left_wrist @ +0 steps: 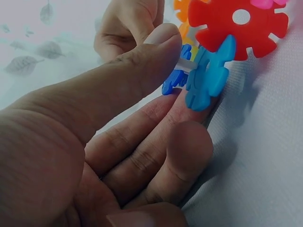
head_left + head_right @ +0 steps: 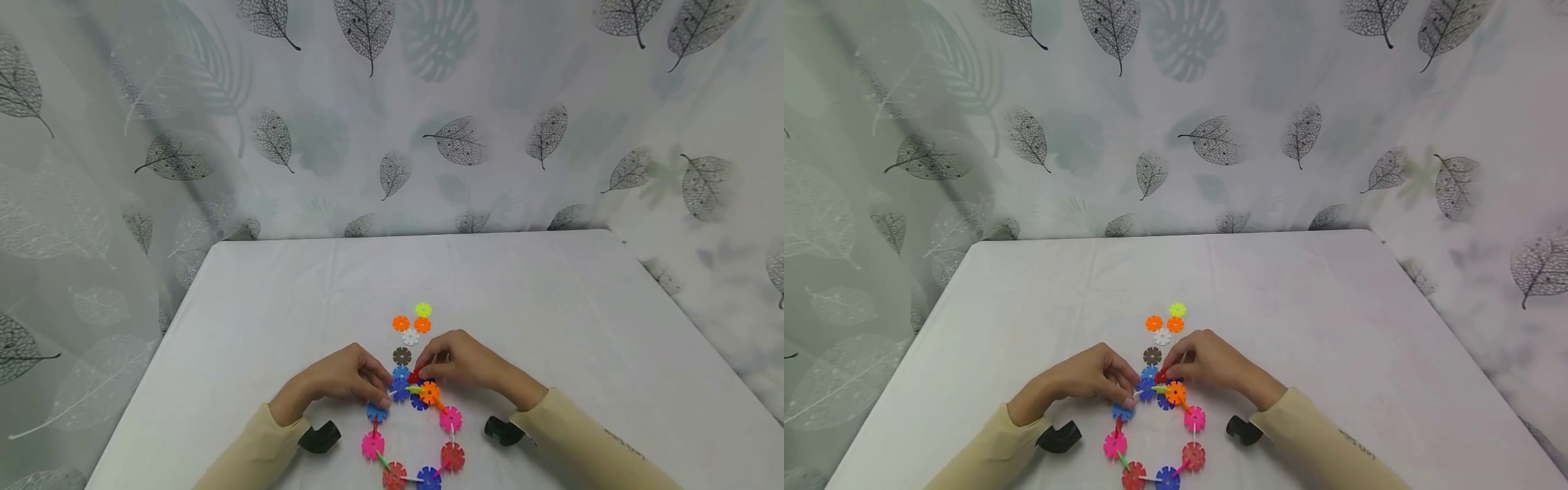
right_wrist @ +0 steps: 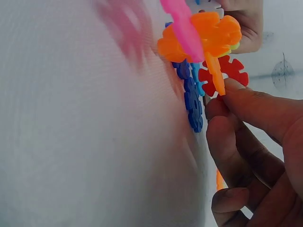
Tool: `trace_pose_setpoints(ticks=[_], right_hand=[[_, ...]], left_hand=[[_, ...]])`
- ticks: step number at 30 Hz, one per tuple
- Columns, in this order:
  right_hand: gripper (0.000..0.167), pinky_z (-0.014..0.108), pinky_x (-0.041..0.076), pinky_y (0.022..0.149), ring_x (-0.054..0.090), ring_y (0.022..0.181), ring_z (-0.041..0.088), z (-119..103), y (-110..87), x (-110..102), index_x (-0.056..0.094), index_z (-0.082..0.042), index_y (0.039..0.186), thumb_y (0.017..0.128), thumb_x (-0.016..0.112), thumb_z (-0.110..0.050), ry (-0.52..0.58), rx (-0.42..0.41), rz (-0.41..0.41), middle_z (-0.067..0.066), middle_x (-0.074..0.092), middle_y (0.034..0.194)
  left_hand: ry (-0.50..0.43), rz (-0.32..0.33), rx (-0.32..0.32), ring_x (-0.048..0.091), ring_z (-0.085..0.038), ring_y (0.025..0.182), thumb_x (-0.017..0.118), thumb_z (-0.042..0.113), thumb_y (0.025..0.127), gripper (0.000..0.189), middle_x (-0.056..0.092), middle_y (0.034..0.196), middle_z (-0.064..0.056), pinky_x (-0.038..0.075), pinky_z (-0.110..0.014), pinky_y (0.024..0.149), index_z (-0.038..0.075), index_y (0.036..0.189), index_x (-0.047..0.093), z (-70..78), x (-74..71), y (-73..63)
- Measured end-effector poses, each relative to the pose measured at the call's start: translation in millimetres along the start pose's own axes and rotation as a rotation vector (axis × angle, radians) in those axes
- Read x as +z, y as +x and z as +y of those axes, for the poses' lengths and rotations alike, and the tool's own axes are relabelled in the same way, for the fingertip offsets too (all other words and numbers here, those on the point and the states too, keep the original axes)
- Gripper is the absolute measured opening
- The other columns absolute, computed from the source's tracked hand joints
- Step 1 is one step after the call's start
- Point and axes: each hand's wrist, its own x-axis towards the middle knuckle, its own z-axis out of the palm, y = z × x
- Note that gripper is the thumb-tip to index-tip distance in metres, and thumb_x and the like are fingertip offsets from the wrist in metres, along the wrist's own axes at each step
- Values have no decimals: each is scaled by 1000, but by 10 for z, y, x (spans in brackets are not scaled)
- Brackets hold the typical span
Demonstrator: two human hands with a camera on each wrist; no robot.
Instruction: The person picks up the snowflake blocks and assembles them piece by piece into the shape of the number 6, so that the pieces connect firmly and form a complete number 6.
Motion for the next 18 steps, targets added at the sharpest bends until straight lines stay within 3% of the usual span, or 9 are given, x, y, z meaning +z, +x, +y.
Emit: trace_pose_setpoints(ticks=[13,18], right_hand=[[7,28,54,67,63,78,11,43,-5,41,80,-28,95,90,79,-22,-9,-30,44,-16,72,89],[9,27,55,65,63,74,11,19,-7,56,81,-26,96,90,79,-19,8,-40,60,-15,72,88]], left_hand=[[-12,-6,11,67,-14,70,86,11,82,22,76,86,-4,56,-29,63,7,102,79,-7,-7,0],[-3,-6,23,69,-15,77,86,14,82,22,76,88,-2,56,-28,69,8,102,79,-15,-10,6]])
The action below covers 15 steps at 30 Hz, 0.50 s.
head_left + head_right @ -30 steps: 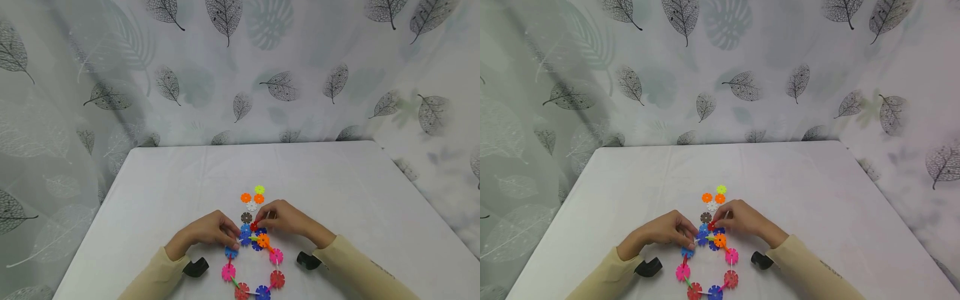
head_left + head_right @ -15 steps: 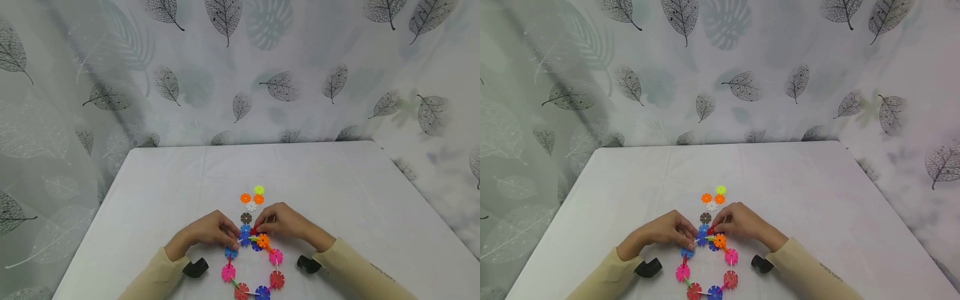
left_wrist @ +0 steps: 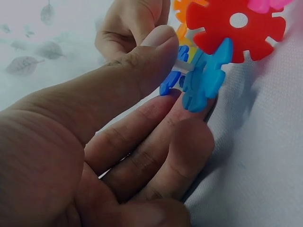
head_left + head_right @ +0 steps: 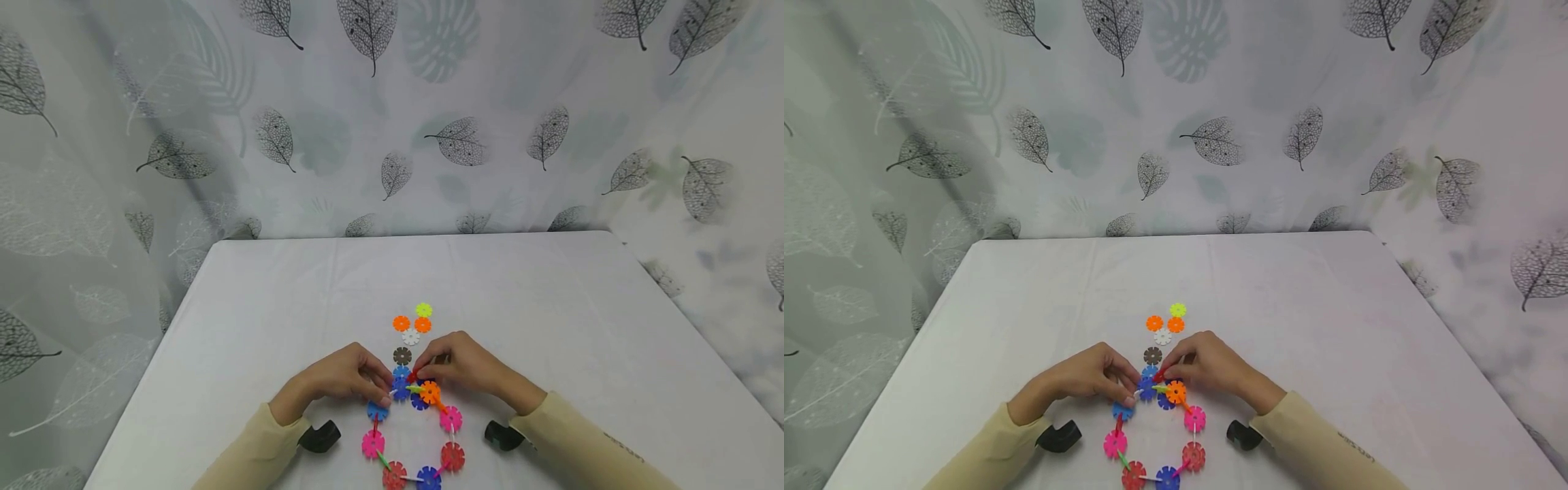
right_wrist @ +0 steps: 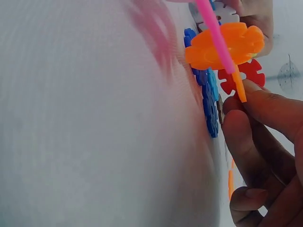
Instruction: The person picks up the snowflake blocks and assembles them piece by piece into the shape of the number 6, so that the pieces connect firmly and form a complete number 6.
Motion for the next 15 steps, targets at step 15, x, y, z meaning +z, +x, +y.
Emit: trace_pose_setpoints(ticks=[15], right_hand=[[10,24,49,66,64,80,8,58,-28,40,81,-28,101,92,77,-23,-31,-86,84,-16,74,93]], left_hand=[[-133,12,7,73,-18,89,82,7,85,36,77,100,-9,60,-31,73,2,120,74,-21,0,-20]])
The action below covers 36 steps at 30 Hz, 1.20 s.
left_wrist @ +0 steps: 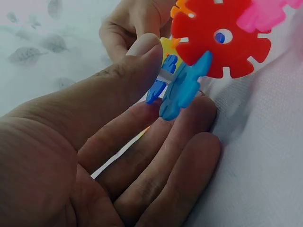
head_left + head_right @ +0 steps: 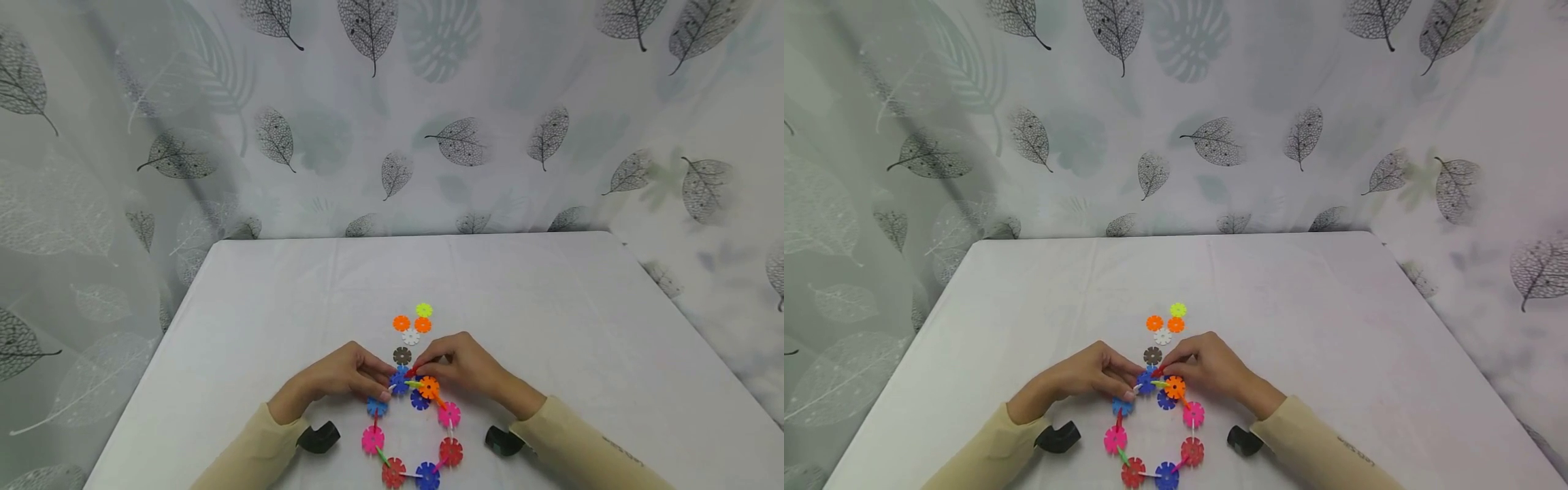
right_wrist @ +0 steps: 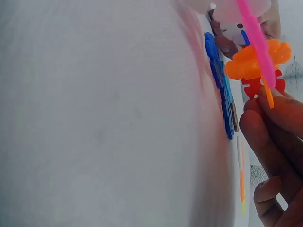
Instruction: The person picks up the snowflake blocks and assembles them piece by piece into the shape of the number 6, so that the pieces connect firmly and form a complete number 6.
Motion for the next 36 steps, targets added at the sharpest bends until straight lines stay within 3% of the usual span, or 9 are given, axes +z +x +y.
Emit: trace_pose_setpoints(ticks=[16,22,26,30,36], right_hand=[[11,20,51,60,58,71,-1,-82,55,61,81,-16,97,88,80,-10,-139,-166,28,-13,73,88],[10,20,52,63,61,73,-2,-111,55,77,82,-18,98,90,78,-12,-145,-129,6,-13,74,88],[13,24,56,75,67,85,0,-126,38,8,81,-13,105,94,74,-11,-93,-131,-64,-9,75,95],[22,27,56,86,68,98,3,-120,23,-80,77,-12,117,97,68,-9,-39,-80,-122,-11,75,104],[25,32,54,88,66,105,7,-28,5,-141,76,-15,120,101,63,-8,-55,30,-49,-12,74,107]], left_hand=[[7,7,25,73,-16,86,82,5,84,33,77,96,-9,58,-28,78,1,116,76,-71,-1,18],[22,12,19,74,-18,88,84,5,83,32,77,95,-9,57,-27,83,2,114,76,-52,10,3],[13,16,5,74,-19,88,85,5,81,32,77,94,-9,56,-27,84,3,112,77,-29,23,-8],[21,22,-8,74,-19,88,86,6,80,33,77,94,-7,57,-28,83,4,112,77,0,23,-26],[31,21,-38,74,-19,89,86,6,79,36,77,95,-6,56,-28,84,4,113,76,38,14,-80]])
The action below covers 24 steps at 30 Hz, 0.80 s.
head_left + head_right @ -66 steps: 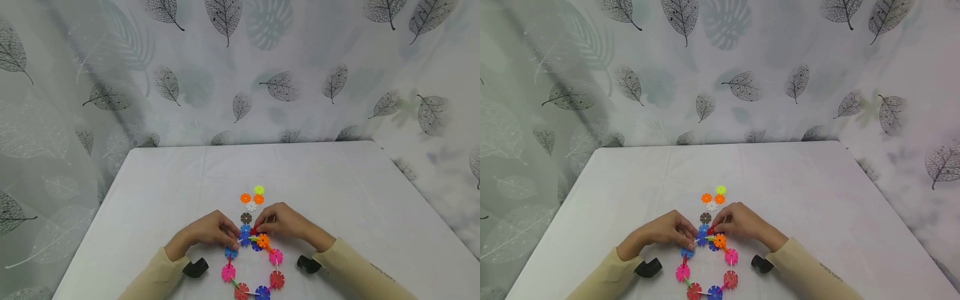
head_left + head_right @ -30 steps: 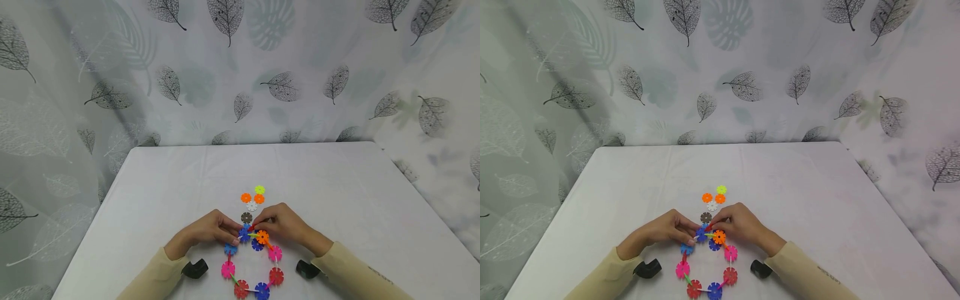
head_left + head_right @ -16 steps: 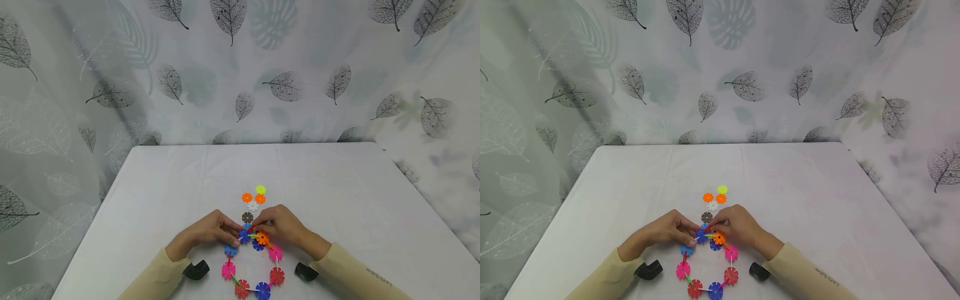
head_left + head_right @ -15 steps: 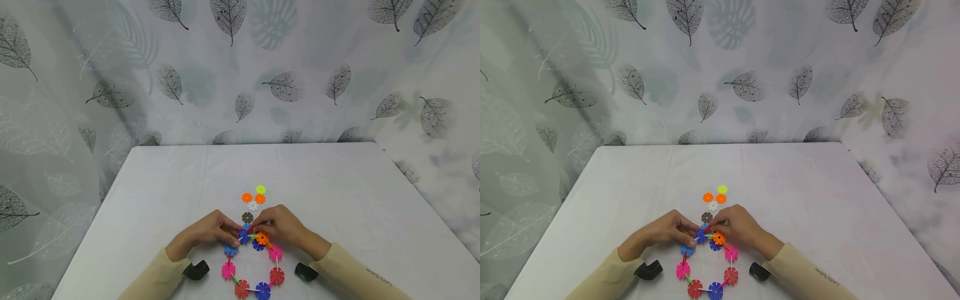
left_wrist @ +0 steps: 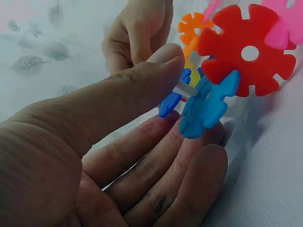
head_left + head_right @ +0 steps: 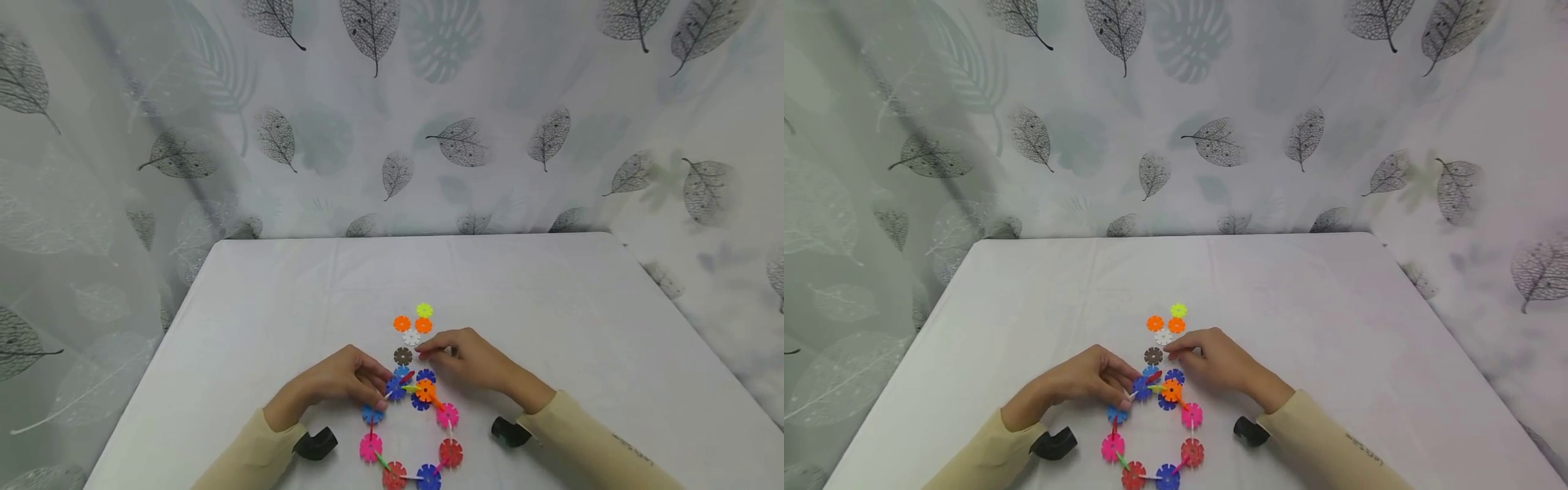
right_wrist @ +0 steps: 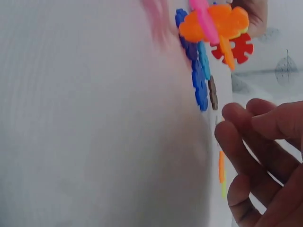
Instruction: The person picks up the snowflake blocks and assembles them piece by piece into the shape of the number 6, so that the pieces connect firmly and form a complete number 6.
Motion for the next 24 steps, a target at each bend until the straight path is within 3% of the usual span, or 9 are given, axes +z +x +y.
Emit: trace_pose_setpoints(ticks=[4,8,14,24], right_hand=[[26,36,52,96,64,106,9,52,-20,-20,76,-16,118,98,63,-4,-5,57,-4,-12,71,108],[26,34,52,93,61,103,10,76,-35,-31,75,-18,118,95,70,-9,0,60,-71,-11,68,109],[30,30,52,85,58,96,11,63,-38,-34,76,-21,117,88,80,-17,-14,80,-128,-14,65,108],[37,30,51,85,56,98,11,32,-35,-36,76,-24,118,83,86,-26,-30,107,-154,-15,63,110]], left_hand=[[1,3,-25,73,-17,84,87,8,80,33,77,93,-6,58,-28,70,6,111,77,5,5,-21],[28,16,-46,68,-13,74,87,10,80,29,76,90,-4,51,-26,55,8,108,78,11,5,-41],[59,23,-45,63,-9,68,88,13,79,26,76,87,-3,46,-24,52,9,102,79,13,1,-51],[109,34,-74,60,-8,62,91,19,76,20,76,81,-1,43,-22,48,12,92,80,20,-16,-104]])
